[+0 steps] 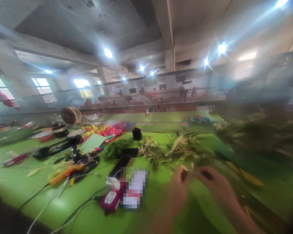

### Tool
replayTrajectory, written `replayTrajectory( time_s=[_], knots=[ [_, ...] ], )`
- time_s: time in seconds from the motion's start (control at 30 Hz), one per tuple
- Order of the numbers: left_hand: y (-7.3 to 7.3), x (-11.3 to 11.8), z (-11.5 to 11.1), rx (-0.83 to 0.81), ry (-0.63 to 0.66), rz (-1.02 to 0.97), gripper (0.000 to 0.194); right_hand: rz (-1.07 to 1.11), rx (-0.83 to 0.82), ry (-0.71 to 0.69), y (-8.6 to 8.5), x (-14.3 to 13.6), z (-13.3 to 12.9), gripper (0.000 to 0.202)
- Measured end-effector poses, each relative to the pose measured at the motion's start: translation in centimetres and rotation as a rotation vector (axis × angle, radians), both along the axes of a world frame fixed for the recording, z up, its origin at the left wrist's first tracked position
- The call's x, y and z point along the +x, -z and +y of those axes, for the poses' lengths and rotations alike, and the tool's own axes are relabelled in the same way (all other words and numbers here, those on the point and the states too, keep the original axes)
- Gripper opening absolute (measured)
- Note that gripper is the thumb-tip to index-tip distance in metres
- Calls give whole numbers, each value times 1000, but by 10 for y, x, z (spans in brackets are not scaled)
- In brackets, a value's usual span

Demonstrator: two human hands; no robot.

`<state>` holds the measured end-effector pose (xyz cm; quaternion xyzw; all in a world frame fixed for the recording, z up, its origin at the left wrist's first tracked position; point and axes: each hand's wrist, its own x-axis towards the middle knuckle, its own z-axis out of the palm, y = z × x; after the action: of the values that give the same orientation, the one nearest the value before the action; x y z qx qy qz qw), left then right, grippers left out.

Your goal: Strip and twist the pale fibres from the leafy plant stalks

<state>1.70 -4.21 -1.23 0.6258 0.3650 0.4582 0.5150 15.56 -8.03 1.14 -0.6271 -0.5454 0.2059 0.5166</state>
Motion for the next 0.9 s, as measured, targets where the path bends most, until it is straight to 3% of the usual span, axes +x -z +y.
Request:
replayTrajectory(
  time_s=[0.37,0.53,0.73,0.9],
  knots=[
    [-10,4,-2,-14,71,-33,23,-105,125,-10,14,8,2,22],
    [-11,5,-4,-62,86,-89,20,-72,109,-32,7,6,-1,22],
    [-10,3,-3,-165,69,-174,18,150,72,-60,-7,6,0,24],
    [-5,3,1,-151,84,-171,17,179,13,-117,-6,5,1,25]
  ],
)
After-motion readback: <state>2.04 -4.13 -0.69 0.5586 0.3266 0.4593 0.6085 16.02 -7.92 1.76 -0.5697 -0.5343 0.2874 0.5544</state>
